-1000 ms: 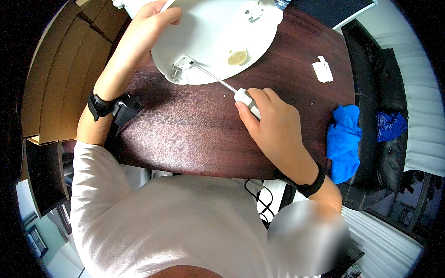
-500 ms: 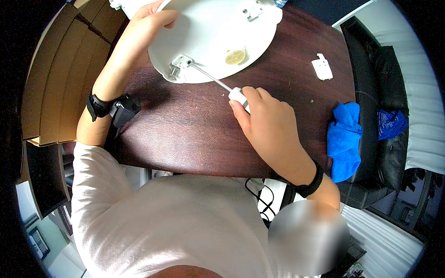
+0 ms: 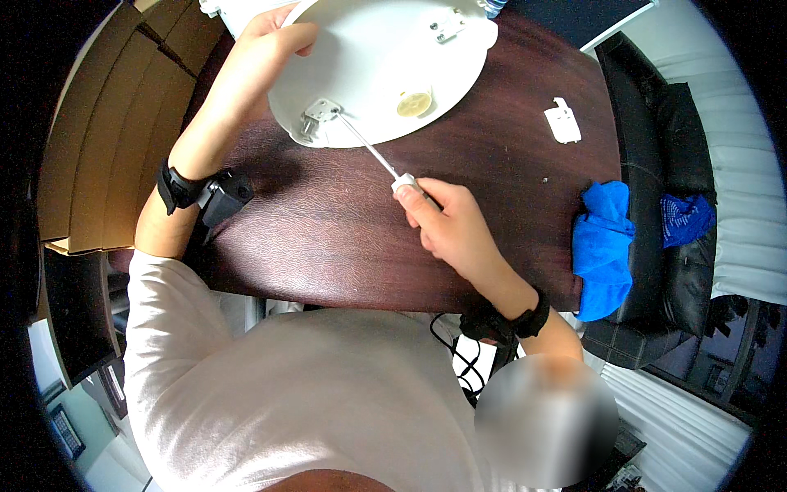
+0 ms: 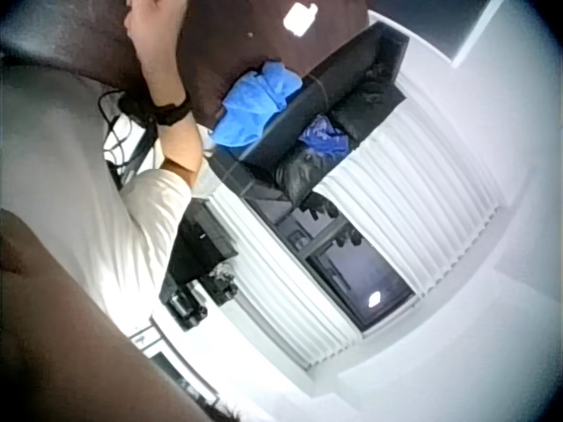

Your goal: The person uses a screwdriver to remove screws from the underside of a white appliance lid. They then wipe the lid with a blue cloth and reattach it to the main body of the appliance.

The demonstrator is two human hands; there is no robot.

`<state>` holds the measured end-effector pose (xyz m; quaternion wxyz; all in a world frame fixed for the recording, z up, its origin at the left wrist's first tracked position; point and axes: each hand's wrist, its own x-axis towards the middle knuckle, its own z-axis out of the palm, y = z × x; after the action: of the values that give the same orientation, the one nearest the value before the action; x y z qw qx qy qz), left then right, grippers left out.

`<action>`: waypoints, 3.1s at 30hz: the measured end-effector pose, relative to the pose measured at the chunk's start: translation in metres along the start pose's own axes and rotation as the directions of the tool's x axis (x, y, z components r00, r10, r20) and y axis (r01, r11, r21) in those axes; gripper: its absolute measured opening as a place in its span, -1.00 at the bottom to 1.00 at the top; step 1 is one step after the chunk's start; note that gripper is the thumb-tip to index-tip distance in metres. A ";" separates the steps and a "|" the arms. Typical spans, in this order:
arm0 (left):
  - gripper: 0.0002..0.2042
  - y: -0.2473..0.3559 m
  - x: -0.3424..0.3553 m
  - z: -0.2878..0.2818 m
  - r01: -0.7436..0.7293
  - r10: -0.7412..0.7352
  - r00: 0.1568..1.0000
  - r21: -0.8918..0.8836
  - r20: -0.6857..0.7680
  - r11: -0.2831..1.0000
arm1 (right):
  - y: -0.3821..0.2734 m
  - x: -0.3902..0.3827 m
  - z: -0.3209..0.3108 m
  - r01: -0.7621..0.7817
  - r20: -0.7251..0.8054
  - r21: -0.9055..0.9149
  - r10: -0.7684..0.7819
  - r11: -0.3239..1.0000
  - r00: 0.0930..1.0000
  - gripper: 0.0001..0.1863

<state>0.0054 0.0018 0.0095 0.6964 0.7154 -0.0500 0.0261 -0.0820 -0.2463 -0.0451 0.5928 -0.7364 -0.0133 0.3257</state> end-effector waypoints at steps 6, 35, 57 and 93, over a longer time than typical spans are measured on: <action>-0.66 0.004 -0.003 0.001 -0.029 0.028 0.998 0.028 0.048 0.999 | 0.001 -0.004 0.001 -0.013 -0.018 0.056 0.014 0.998 1.000 -0.72; -0.63 0.005 -0.005 0.001 -0.017 0.016 0.999 0.028 0.046 0.999 | -0.017 -0.001 -0.004 0.363 -0.017 -0.855 -0.719 0.371 0.695 -0.74; -0.62 0.006 -0.004 0.000 -0.006 0.000 0.999 0.145 0.040 0.989 | -0.011 -0.011 -0.009 0.283 -0.077 -0.864 -0.667 0.415 0.741 -0.73; -0.58 0.003 -0.006 0.002 -0.019 0.019 0.996 0.006 0.088 1.000 | -0.052 -0.015 -0.015 0.144 0.045 -0.986 -0.691 0.086 0.721 -0.71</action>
<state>-0.0005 -0.0003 0.0120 0.6907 0.7178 -0.0874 0.0014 -0.0678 -0.2498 0.0088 0.0689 -0.9459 -0.2925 -0.1221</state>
